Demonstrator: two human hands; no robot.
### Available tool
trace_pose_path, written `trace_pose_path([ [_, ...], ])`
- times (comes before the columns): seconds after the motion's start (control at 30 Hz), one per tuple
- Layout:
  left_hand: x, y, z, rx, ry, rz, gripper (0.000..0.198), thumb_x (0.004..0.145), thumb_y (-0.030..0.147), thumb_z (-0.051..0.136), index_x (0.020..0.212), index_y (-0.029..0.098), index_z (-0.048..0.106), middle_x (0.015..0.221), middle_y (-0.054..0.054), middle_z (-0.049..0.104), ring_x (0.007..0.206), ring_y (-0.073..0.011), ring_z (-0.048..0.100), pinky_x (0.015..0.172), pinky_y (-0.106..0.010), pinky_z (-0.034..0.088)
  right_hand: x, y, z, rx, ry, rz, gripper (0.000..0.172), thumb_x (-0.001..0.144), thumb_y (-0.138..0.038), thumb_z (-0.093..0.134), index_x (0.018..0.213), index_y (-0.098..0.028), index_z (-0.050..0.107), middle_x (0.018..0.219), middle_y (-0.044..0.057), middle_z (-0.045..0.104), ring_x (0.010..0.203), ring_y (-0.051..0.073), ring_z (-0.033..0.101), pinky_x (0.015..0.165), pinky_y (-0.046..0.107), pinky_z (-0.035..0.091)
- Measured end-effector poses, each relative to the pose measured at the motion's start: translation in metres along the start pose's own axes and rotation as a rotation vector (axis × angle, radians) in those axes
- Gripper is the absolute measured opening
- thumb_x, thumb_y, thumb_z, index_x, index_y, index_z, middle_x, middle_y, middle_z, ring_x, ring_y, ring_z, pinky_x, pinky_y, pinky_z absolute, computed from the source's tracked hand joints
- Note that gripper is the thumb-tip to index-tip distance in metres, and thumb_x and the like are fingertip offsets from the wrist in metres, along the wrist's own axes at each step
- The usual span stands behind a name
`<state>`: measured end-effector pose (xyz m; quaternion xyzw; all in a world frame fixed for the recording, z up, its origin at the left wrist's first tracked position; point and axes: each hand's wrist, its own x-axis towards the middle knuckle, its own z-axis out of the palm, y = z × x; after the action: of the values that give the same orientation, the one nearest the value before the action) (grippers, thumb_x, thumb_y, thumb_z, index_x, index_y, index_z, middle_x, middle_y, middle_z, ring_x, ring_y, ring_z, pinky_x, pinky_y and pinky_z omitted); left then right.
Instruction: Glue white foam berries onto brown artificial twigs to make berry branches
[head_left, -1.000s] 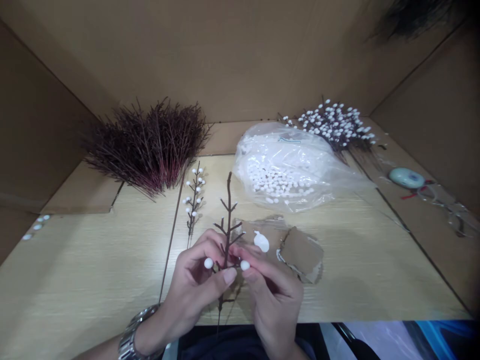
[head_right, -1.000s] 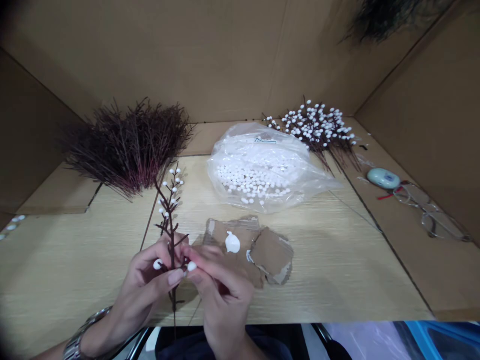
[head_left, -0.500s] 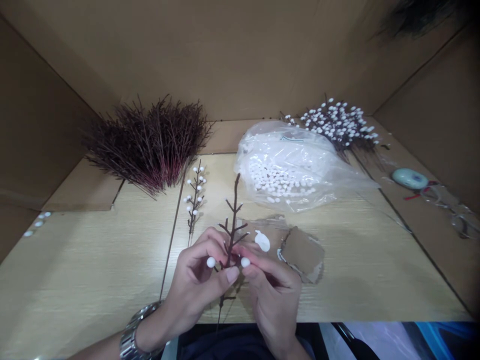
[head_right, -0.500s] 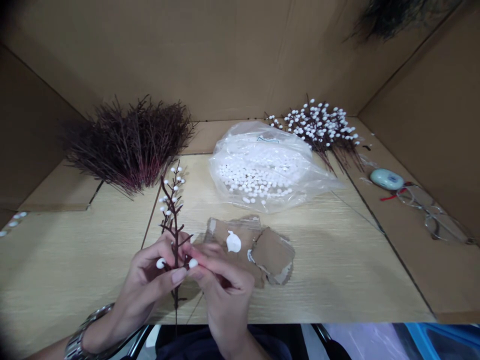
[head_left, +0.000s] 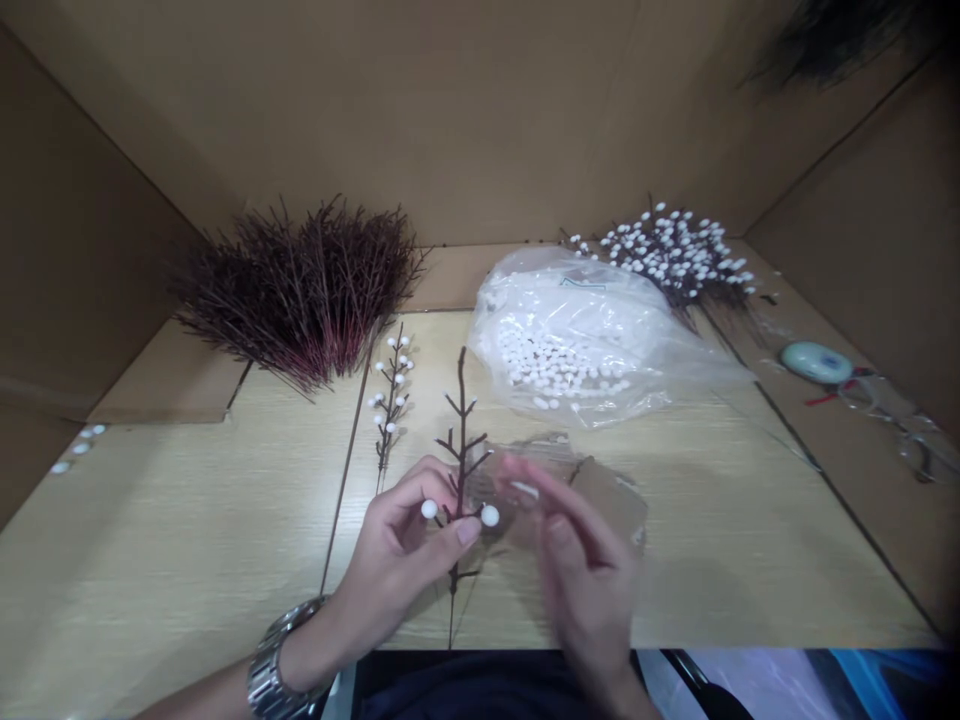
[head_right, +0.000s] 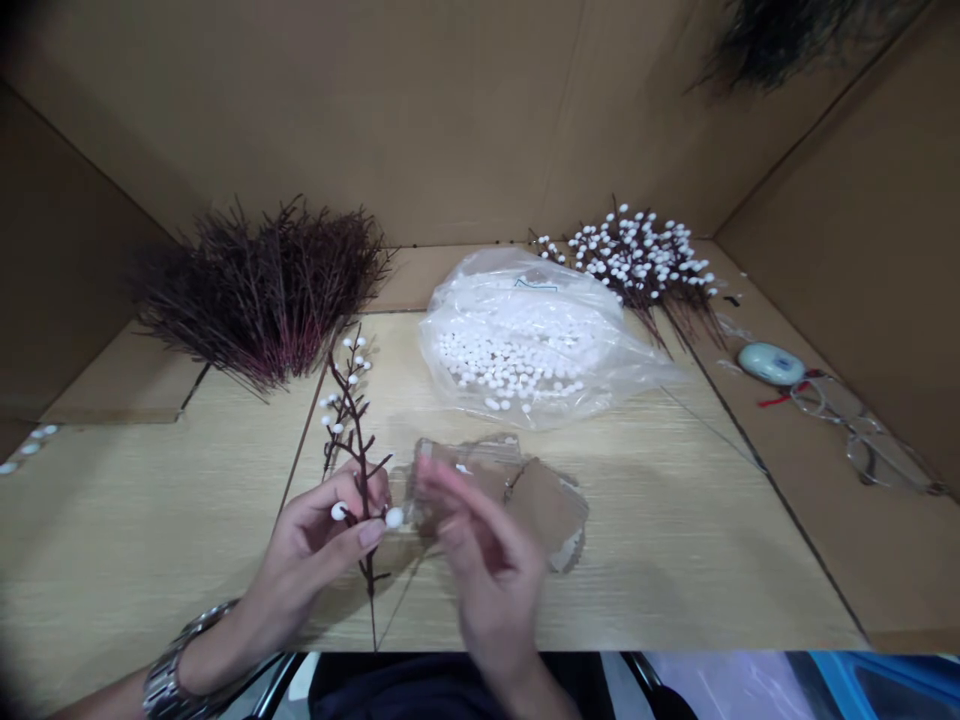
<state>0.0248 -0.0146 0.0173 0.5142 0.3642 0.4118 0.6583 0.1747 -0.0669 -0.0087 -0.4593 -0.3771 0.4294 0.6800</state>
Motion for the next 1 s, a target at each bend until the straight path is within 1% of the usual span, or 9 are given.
trace_pose_path([
  [0.1,0.003,-0.001,-0.001,0.005,0.001,-0.011,0.02,0.088,0.023,0.076,0.074,0.021,0.062,0.084,-0.001,0.059,0.082,-0.0181,0.054,0.074,-0.029,0.041,0.028,-0.018,-0.031,-0.365,-0.016,-0.089,0.022,0.095,-0.027,0.067,0.112,-0.035,0.078,0.114,0.0,0.08,0.109,0.021,0.074,0.099,0.037,0.059],
  [0.13,0.003,-0.002,-0.002,0.01,0.001,-0.02,0.02,0.088,0.024,0.077,0.074,0.021,0.062,0.085,-0.001,0.059,0.083,-0.0181,0.053,0.073,-0.029,0.041,0.043,-0.026,-0.041,-0.48,-0.044,-0.133,0.018,0.095,-0.027,0.067,0.107,-0.033,0.08,0.109,0.001,0.081,0.105,0.022,0.075,0.095,0.037,0.06],
  [0.27,0.003,-0.004,-0.002,0.026,-0.011,-0.05,0.02,0.089,0.027,0.076,0.075,0.021,0.063,0.085,-0.001,0.058,0.082,-0.0183,0.052,0.074,-0.029,0.039,0.109,-0.049,-0.073,-0.957,-0.268,-0.318,0.018,0.096,-0.028,0.063,0.105,-0.023,0.078,0.105,0.006,0.08,0.099,0.025,0.074,0.093,0.042,0.057],
  [0.37,0.003,-0.006,-0.002,0.016,-0.013,-0.054,0.02,0.09,0.029,0.075,0.077,0.021,0.063,0.085,-0.001,0.057,0.082,-0.0179,0.052,0.074,-0.029,0.039,0.15,-0.045,-0.081,-1.396,-0.47,-0.228,0.027,0.1,-0.022,0.051,0.117,-0.02,0.073,0.114,0.011,0.078,0.108,0.027,0.071,0.095,0.04,0.052],
  [0.4,0.003,-0.006,-0.002,0.013,-0.017,-0.059,0.02,0.09,0.03,0.075,0.077,0.021,0.063,0.085,-0.001,0.057,0.082,-0.018,0.052,0.075,-0.029,0.039,0.16,-0.041,-0.082,-1.457,-0.505,-0.203,0.028,0.101,-0.02,0.049,0.116,-0.018,0.073,0.112,0.013,0.077,0.107,0.028,0.071,0.093,0.04,0.051],
  [0.5,0.003,-0.008,-0.002,0.017,-0.067,-0.107,0.021,0.09,0.032,0.074,0.078,0.021,0.063,0.087,-0.001,0.059,0.084,-0.0187,0.053,0.076,-0.029,0.04,0.18,-0.026,-0.078,-1.544,-0.547,-0.168,0.028,0.101,-0.02,0.046,0.105,-0.016,0.073,0.102,0.015,0.077,0.097,0.028,0.07,0.085,0.037,0.049],
  [0.6,0.002,-0.01,-0.003,0.04,-0.127,-0.179,0.021,0.09,0.035,0.074,0.079,0.021,0.062,0.086,-0.001,0.06,0.082,-0.0189,0.052,0.075,-0.03,0.039,0.19,-0.017,-0.075,-1.577,-0.553,-0.157,0.025,0.101,-0.025,0.047,0.103,-0.016,0.071,0.102,0.014,0.076,0.093,0.026,0.068,0.08,0.033,0.045],
  [0.83,0.001,-0.011,0.0,-0.01,-0.109,-0.201,0.025,0.086,0.035,0.076,0.075,0.021,0.058,0.081,0.0,0.056,0.077,-0.018,0.049,0.071,-0.031,0.037,0.198,-0.011,-0.078,-1.607,-0.571,-0.142,0.022,0.098,-0.022,0.048,0.096,-0.017,0.07,0.094,0.012,0.074,0.083,0.023,0.063,0.072,0.031,0.039],
  [1.0,0.003,-0.013,0.001,-0.048,-0.122,-0.21,0.025,0.086,0.031,0.075,0.074,0.021,0.056,0.082,0.0,0.053,0.078,-0.0177,0.049,0.072,-0.03,0.037,0.199,-0.012,-0.08,-1.574,-0.563,-0.151,0.028,0.1,-0.025,0.043,0.094,-0.017,0.069,0.093,0.011,0.073,0.085,0.022,0.062,0.076,0.032,0.039],
])
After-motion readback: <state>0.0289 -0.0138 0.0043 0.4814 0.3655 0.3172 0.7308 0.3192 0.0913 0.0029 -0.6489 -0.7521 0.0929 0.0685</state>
